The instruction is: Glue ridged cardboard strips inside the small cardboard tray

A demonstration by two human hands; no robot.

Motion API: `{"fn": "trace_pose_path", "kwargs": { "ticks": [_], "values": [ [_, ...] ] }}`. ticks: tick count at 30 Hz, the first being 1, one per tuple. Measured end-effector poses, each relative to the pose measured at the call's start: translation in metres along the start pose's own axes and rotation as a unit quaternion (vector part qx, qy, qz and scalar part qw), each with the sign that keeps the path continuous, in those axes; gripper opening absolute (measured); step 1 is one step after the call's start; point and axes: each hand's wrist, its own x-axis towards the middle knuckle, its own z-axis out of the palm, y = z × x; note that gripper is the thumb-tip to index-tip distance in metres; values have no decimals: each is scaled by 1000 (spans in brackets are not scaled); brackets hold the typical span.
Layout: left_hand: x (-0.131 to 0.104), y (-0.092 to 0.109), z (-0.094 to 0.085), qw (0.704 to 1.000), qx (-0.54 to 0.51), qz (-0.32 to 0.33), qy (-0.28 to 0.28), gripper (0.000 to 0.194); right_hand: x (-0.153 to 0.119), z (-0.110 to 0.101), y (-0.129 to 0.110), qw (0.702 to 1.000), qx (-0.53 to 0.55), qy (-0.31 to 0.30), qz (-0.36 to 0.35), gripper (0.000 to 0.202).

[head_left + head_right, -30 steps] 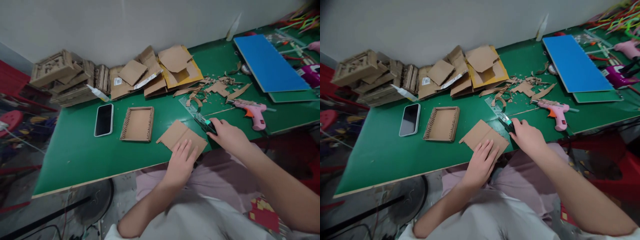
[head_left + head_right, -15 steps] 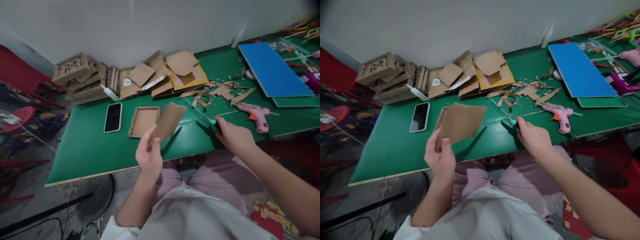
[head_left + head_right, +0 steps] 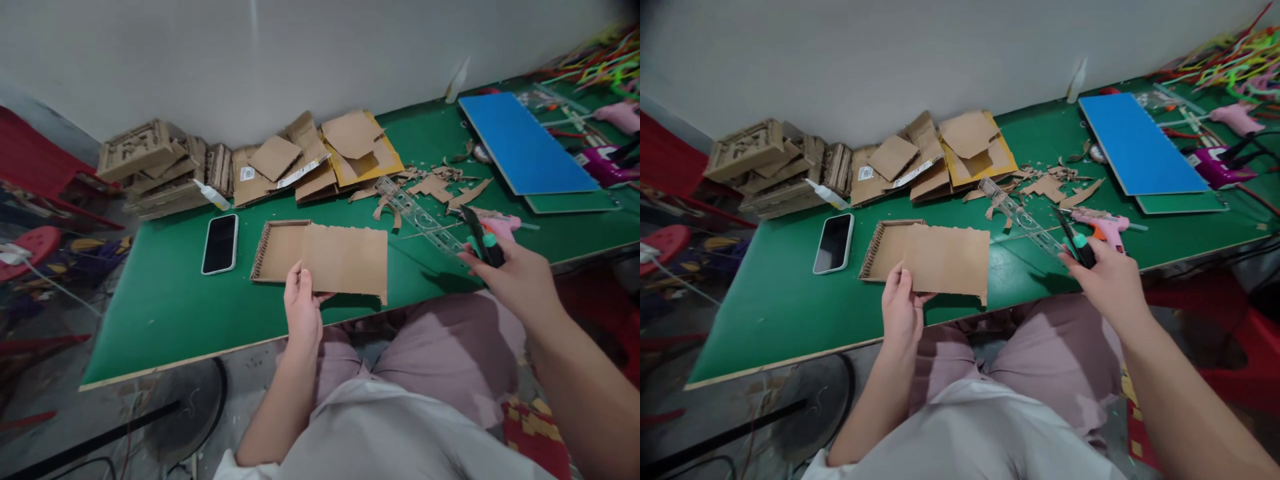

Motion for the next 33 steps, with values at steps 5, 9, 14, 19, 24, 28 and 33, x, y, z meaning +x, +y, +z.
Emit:
{"fn": "trace_pose_path", "kwargs": {
  "ticks": [5, 9, 14, 19, 24, 28, 33],
  "values": [
    [-5, 14, -2, 927, 209, 310, 36, 29, -15, -10, -12, 984, 147, 36, 98, 29],
    [-14, 16, 11, 687, 377, 588, -200, 40, -27, -16, -23, 978, 168, 77, 95, 30],
    [-22, -21, 24, 545, 514, 551, -368, 31, -39, 1, -19, 990, 59, 114, -49, 22],
    [-27, -40, 17, 540, 557, 513, -367, 33, -47, 27, -14, 981, -29, 53, -183, 14],
    [-28, -40, 22, 574, 536, 495, -372, 33, -47, 37, -13, 970, -95, 32, -222, 15],
    [-29, -39, 30, 605, 530, 451, -386, 32, -48, 37, -18, 962, -155, -12, -223, 18],
    [-10, -24, 37, 705, 469, 427, -319, 24, -55, 35, -26, 949, -189, -90, -237, 17]
  ]
}}
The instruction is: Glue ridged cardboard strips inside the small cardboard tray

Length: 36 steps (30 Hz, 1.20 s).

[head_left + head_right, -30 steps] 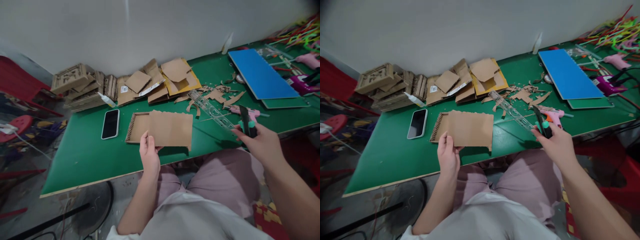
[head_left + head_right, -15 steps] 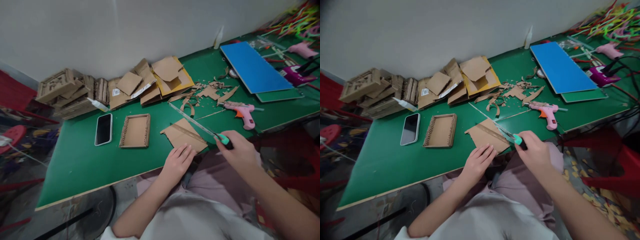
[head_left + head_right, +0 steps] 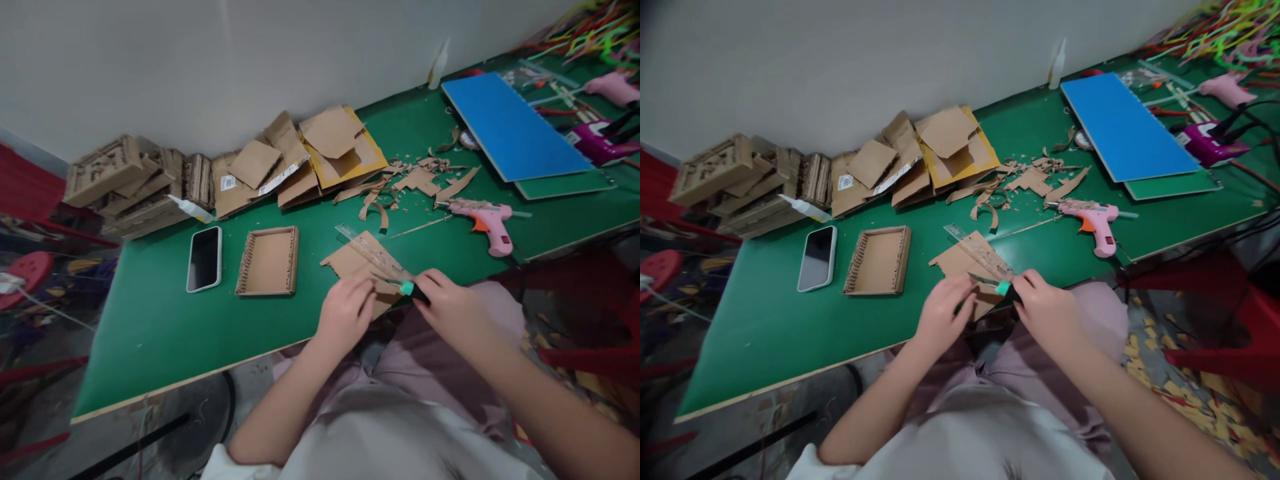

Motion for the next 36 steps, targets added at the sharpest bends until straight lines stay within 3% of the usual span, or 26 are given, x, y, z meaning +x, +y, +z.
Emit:
{"fn": "trace_pose_path", "kwargs": {
  "ticks": [2, 5, 8, 11, 16, 20, 25, 32, 36],
  "values": [
    [15, -12, -8, 998, 13, -28, 54, 24, -1, -1, -4, 1000, -1, -27, -6, 16],
    [40, -31, -16, 997, 33, -42, 48, 22, -1, -1, -7, 999, 2, -39, -3, 16],
    [60, -45, -17, 997, 62, -52, -12, 23, -1, 0, -5, 999, 30, -44, 1, 16],
    [68, -47, -8, 994, 79, -21, -72, 27, -1, 2, 3, 987, 154, -42, 3, 16],
    [63, -33, 13, 989, 123, -16, -81, 44, 1, 4, 23, 938, 331, 17, 98, 17],
    [60, -25, 21, 985, 136, -34, -104, 64, 1, 3, 29, 880, 437, -65, 175, 31],
    [60, -35, 16, 987, 107, -22, -119, 68, 1, 0, 21, 794, 551, -155, 207, 35],
    [62, -52, -1, 977, 62, 29, -203, 60, 0, 9, 12, 734, 613, -192, 223, 40],
    [59, -47, 0, 977, 88, 11, -192, 72, 1, 16, 12, 707, 632, -170, 269, 45]
  ]
}}
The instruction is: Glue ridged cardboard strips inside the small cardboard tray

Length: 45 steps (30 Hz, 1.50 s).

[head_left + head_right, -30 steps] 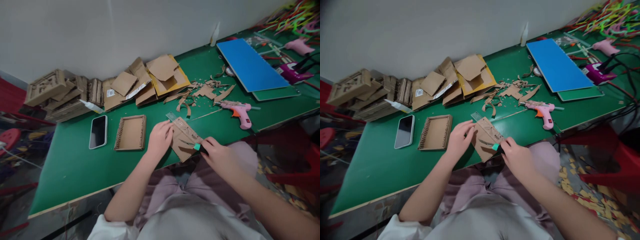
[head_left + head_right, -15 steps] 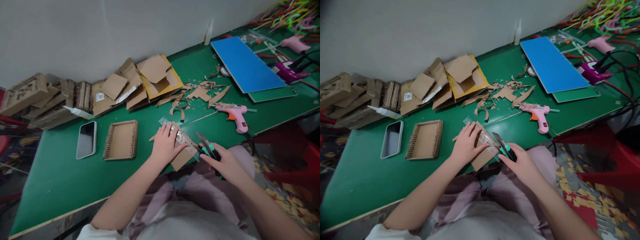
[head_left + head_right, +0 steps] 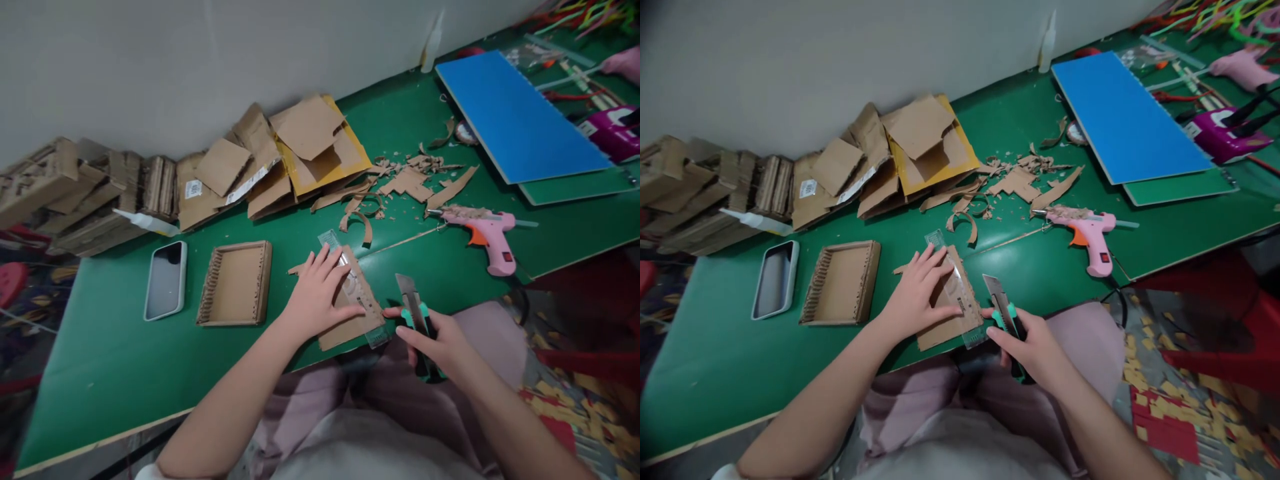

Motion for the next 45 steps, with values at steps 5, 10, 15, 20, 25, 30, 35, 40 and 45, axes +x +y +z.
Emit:
{"fn": "trace_pose_path", "kwargs": {
  "ticks": [5, 10, 15, 20, 25, 30, 35, 40, 45],
  "values": [
    [0, 7, 3, 999, 29, -28, -2, 83, 4, 0, 7, 1000, -1, 1, -1, 45],
    [2, 4, -2, 999, 18, -27, -33, 84, 6, -5, 11, 1000, 3, -26, 0, 43],
    [3, 2, -5, 999, 6, -18, -44, 81, 6, -5, 11, 1000, 1, -24, -6, 40],
    [2, 3, -1, 1000, -2, -16, -24, 88, 4, -2, 10, 1000, 1, -2, -9, 39],
    [2, 4, 0, 1000, 1, -4, -18, 87, 4, -1, 8, 1000, -2, 1, -12, 38],
    [3, 4, 1, 1000, 0, 2, -22, 86, 3, 0, 7, 1000, 7, 5, -11, 37],
    [3, 3, 2, 1000, -7, 3, -22, 86, 5, -2, 10, 1000, 0, 3, -18, 35],
    [3, 3, 2, 1000, -8, 6, -22, 85, 9, -6, 15, 999, -11, -29, -32, 37],
    [3, 4, 2, 1000, -8, 1, -30, 84, 9, -7, 17, 999, -1, -32, -37, 36]
  ]
}}
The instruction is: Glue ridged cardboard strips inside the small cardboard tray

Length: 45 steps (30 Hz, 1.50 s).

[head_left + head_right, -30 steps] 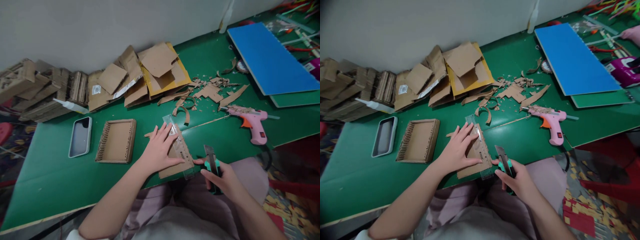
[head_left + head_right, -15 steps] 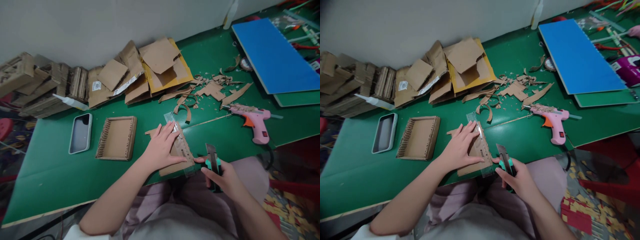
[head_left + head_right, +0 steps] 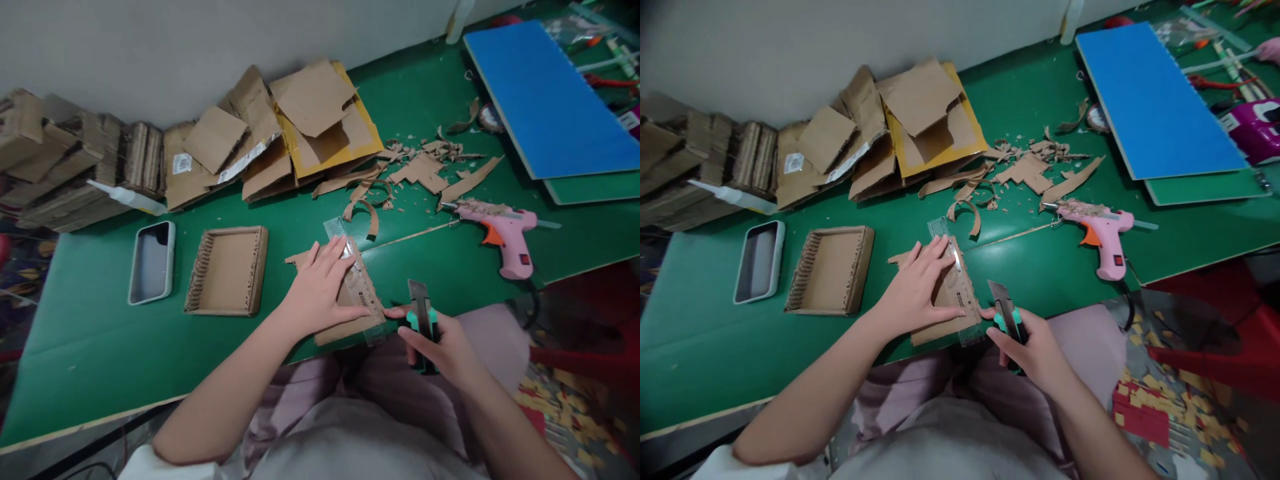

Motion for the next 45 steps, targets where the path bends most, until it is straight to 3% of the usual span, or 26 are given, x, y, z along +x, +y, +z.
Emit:
{"fn": "trace_pose_path", "kwargs": {
  "ticks": [45],
  "values": [
    [-1, -2, 1, 1000, -25, 4, 4, 82, -3, 6, -4, 999, -7, 37, 15, 48]
  ]
}}
